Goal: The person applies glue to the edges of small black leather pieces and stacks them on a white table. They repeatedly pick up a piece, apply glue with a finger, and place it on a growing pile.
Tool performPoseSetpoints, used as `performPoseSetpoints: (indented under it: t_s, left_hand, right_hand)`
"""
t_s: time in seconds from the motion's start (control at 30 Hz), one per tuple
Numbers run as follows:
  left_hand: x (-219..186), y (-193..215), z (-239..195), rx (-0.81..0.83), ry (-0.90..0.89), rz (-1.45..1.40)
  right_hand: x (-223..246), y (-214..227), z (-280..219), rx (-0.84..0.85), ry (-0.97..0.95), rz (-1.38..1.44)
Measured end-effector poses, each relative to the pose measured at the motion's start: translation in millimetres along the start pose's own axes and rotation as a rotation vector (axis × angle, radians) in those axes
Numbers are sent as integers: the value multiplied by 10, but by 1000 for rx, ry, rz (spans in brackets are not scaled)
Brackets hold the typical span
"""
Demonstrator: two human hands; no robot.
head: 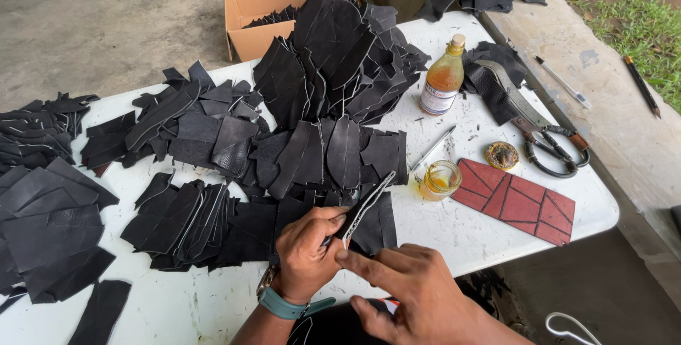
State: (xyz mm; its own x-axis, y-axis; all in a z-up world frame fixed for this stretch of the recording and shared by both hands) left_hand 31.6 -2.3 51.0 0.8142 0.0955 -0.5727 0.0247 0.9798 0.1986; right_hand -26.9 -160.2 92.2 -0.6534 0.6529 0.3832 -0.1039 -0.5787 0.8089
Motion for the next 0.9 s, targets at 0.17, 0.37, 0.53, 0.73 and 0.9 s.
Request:
performPoseSetpoints:
  t_s: [0.17, 0.37, 0.53, 0.73, 0.9]
  left_hand:
    - [-56, 32, -44, 6, -70, 43]
    - [-136, 39, -16, 3, -144, 111]
    - [-149, 96, 2, -27, -90, 126]
    - [-15, 148, -22, -94, 87, -12]
    - [18, 89, -67, -78, 100, -33]
  right_hand:
    - [-148, 77, 31, -5, -149, -189]
    - [-434, 295, 103, -66, -323, -207]
    - [-863, 602, 69, 49, -547, -405]
    - [-1550, 282, 54, 650, -598, -682]
    - [-1758, 68, 139, 908, -642, -699]
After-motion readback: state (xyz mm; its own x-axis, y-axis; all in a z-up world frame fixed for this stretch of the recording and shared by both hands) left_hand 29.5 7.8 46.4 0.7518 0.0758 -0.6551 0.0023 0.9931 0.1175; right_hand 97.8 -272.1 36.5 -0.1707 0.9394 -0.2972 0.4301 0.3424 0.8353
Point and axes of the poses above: each hand's wrist, its own z-axis towards the middle knuckle, its own y-axis out of the back of the hand, x = y × z, the point moved 5 cm from there along z, towards the middle knuckle, and after that the axes turned 12 degrees about -z, right-handed, at the moved point
